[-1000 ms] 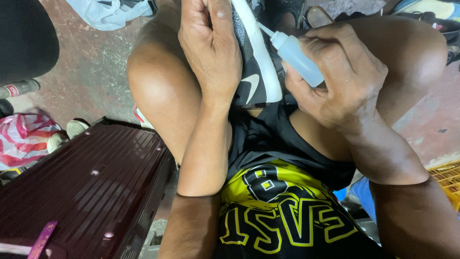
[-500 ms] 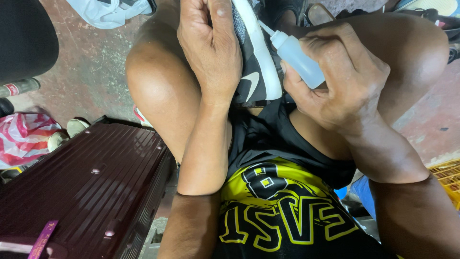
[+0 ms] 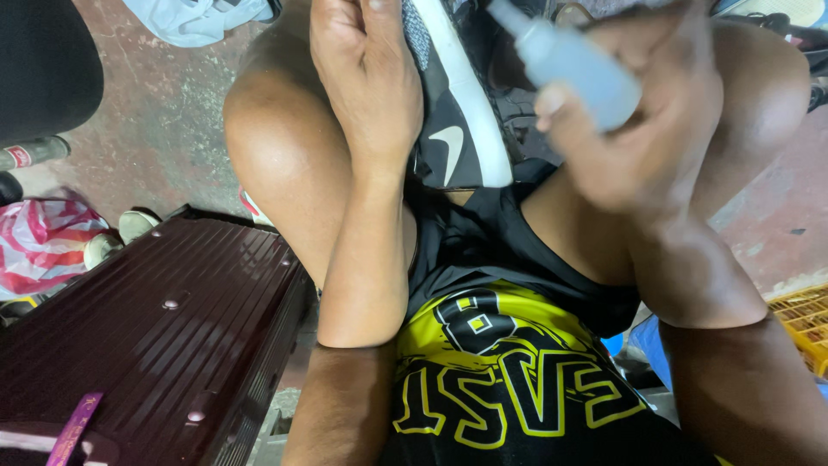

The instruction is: The person applies glue from a small bottle to the sole and side of a black and white sneaker, then presses the sole to the upper to bond them. They repeat the process on different sections of the shoe, using a small red tool to press and smooth the glued areas.

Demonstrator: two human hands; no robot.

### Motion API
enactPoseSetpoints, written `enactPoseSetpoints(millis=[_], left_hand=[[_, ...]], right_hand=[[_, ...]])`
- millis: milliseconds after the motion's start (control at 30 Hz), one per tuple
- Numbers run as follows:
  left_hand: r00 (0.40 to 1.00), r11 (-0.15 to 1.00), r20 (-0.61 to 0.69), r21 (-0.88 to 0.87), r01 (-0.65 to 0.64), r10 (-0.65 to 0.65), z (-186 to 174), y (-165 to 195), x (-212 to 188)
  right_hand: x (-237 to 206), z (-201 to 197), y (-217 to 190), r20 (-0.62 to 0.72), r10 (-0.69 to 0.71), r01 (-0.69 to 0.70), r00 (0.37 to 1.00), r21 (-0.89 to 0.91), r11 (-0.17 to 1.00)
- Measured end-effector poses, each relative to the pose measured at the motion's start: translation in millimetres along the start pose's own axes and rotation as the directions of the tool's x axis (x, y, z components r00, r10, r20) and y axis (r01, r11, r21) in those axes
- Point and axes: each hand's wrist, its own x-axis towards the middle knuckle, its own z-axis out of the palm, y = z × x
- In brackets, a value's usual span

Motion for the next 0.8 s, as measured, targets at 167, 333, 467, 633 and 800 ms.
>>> enactPoseSetpoints(millis=[167, 333, 467, 633, 800], left_hand=[[0.969, 0.952, 0.073, -0.180, 0.247, -0.238, -0.8, -13.2, 0.2], [0.943, 0.914, 0.024, -0.237, 0.328, -0.332, 1.3, -33.6, -10.2], [0.939, 0.921, 0.063, -0.184, 0.343, -0.337, -5.3, -41.2, -14.2], [0.879, 0.842, 0.064, -0.260, 0.473, -0.473, -3.6, -31.3, -18.6], [0.966, 0.907, 0.133, -0.334, 0.255, -0.223, 10.8, -10.9, -20.7]], right_hand=[[3.8, -4.8, 22.7, 0.070, 0.206, -0.213, 0.976, 0.504, 0.837], [-11.9, 4.1, 48.3, 0.099, 0.188, -0.210, 0.977, 0.588, 0.781], [-18.8, 9.7, 56.0, 0.092, 0.208, -0.222, 0.974, 0.583, 0.781], [-11.2, 21.5, 51.1, 0.062, 0.149, -0.159, 0.987, 0.549, 0.821], [-5.8, 42.8, 39.0, -0.027, 0.199, -0.165, 0.980, 0.459, 0.873]])
